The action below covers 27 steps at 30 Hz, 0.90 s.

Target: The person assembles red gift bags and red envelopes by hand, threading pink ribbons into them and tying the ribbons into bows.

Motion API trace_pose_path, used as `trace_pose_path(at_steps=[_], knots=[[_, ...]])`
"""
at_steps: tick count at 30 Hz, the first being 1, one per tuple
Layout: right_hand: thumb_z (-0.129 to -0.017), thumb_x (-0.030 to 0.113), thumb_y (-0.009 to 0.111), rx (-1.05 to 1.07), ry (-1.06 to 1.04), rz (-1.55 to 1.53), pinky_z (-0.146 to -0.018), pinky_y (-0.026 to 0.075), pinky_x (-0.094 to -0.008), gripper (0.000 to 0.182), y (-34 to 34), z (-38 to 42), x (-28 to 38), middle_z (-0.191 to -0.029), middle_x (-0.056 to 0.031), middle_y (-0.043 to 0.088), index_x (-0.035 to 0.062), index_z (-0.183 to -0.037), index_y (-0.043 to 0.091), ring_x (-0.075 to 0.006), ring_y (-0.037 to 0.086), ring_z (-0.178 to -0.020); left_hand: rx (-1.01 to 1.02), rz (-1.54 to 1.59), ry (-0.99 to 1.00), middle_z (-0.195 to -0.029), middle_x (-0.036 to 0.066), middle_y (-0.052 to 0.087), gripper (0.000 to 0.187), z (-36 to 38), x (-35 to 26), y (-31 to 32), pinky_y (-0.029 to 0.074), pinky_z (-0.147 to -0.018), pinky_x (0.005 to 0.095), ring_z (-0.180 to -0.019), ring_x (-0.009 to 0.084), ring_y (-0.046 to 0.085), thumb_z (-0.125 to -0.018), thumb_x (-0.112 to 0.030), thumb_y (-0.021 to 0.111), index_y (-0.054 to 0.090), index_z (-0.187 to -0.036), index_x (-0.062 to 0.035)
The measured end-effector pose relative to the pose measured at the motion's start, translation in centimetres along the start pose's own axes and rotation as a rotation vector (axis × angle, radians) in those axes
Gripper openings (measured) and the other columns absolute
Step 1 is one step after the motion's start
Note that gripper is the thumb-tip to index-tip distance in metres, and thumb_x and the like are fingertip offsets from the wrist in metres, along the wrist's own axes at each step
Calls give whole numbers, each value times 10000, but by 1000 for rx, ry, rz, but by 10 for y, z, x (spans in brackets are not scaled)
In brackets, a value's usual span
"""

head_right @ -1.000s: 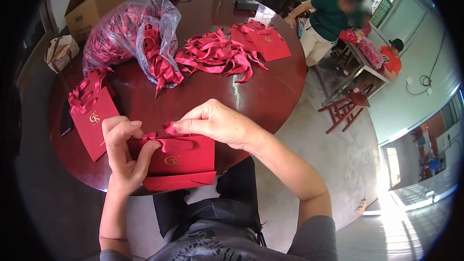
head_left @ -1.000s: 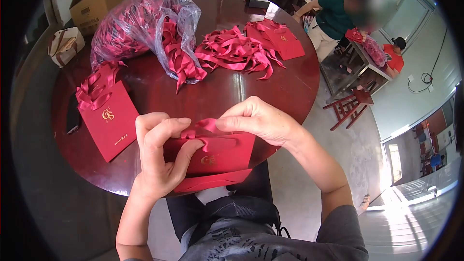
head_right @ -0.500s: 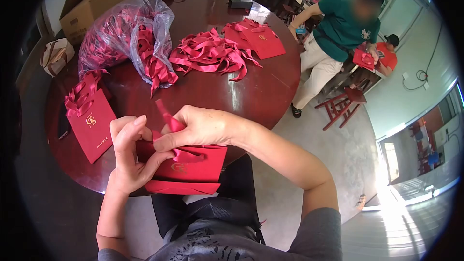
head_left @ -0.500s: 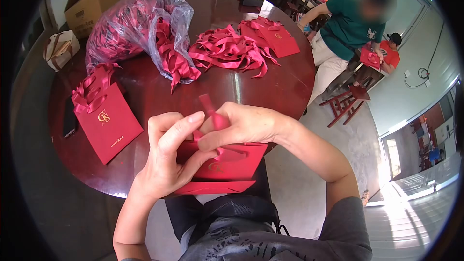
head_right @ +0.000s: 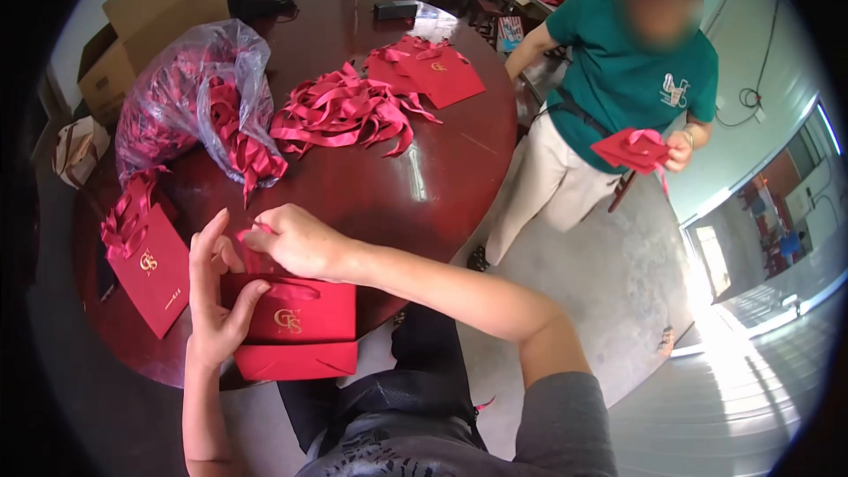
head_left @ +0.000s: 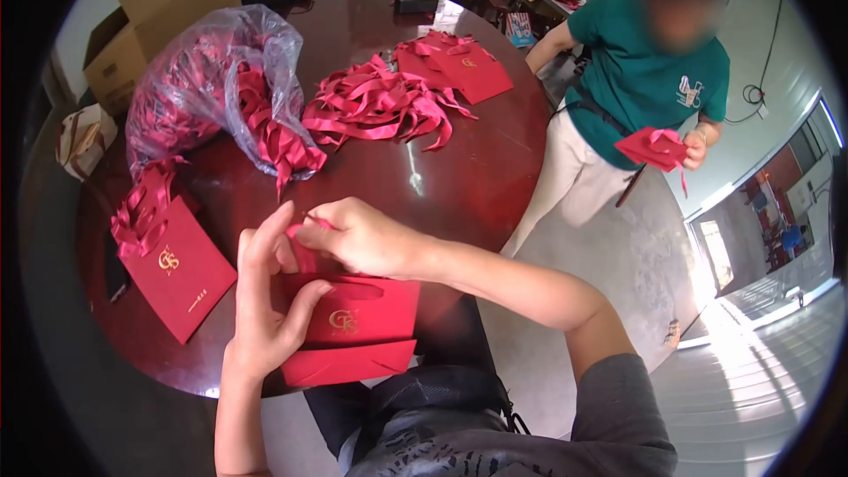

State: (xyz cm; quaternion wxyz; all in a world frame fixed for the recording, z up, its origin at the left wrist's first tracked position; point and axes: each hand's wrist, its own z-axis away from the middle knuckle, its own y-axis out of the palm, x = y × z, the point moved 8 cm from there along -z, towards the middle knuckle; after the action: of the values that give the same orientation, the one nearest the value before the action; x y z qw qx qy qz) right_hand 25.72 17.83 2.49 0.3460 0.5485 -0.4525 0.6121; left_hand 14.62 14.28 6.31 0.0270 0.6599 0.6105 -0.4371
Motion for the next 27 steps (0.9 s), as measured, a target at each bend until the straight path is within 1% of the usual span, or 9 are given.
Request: trace_pose_path(at_steps=[4, 7, 10, 12, 16, 18, 20, 23, 27], knots=[[-988, 273, 508, 121, 90, -142, -499, 366, -240, 280, 5, -9, -14, -654, 39, 518, 49, -832, 568, -51, 463, -554, 26, 108, -177, -938, 33, 377, 821, -6, 15, -4, 398, -753, 236, -773, 129, 391, -677, 147, 648, 339, -1418, -23], [-926, 314, 608, 51, 30, 34, -623, 484, -235, 324, -37, -7, -16, -825, -39, 640, 36, -1090, 579, -102, 601, -707, -36, 269, -388, -933, -11, 379, 784, -12, 31, -30, 358, -714, 178, -747, 76, 371, -703, 56, 668, 353, -1416, -26], [-832, 151, 684, -436, -255, 461, -706, 514, -295, 220, -130, 9, -24, -868, -73, 642, 44, -1023, 656, -136, 636, -818, 34, 403, -334, -926, -19, 391, 735, -35, 50, -48, 357, -700, 179, -751, 63, 383, -731, 49, 625, 359, -1412, -26], [-775, 32, 644, -704, -310, 975, -849, 476, -384, 243, -175, 26, -34, -889, -121, 588, 96, -1006, 682, -299, 580, -878, 269, 439, -396, -914, -26, 403, 728, -50, 62, -39, 359, -703, 184, -771, 64, 406, -746, 37, 638, 360, -1414, -39], [-788, 55, 668, -647, -193, 994, -789, 447, -413, 96, -208, 32, -71, -907, -142, 562, 41, -864, 611, -346, 552, -900, 330, -680, 73, -977, 116, 556, 417, -73, 24, -23, 454, -799, 372, -867, 264, 566, -829, -62, 657, 525, -1221, -8], [-791, 55, 673, -674, -272, 969, -777, 443, -398, 89, -194, 44, -58, -860, -140, 519, 29, -817, 592, -337, 538, -875, 273, -661, -285, -1047, 174, 577, 453, -46, 8, -10, 448, -821, 437, -916, 332, 570, -812, -227, 704, 534, -1146, 28], [-797, 58, 670, -707, -400, 1037, -817, 439, -390, 82, -166, 59, -37, -959, -140, 526, 30, -829, 599, -322, 521, -913, 345, -822, -415, -1137, 221, 569, 601, -9, -13, 21, 445, -871, 433, -978, 354, 566, -788, -320, 719, 511, -1183, 80], [-808, 52, 663, -691, -451, 903, -896, 431, -386, 72, -130, 74, -8, -1197, -129, 543, 26, -839, 603, -297, 520, -1047, 213, -1038, -357, -1286, 270, 504, 757, 32, 8, 53, 430, -955, 419, -1103, 384, 531, -747, -317, 746, 442, -1280, 126], [-839, 14, 640, -629, -709, 522, -882, 446, -346, 55, -105, 75, 29, -943, -92, 657, 29, -860, 592, -238, 612, -919, 214, -1046, -361, -1201, 267, 552, 637, 31, 26, 56, 437, -958, 418, -1080, 383, 538, -777, -204, 712, 457, -1247, 142]])
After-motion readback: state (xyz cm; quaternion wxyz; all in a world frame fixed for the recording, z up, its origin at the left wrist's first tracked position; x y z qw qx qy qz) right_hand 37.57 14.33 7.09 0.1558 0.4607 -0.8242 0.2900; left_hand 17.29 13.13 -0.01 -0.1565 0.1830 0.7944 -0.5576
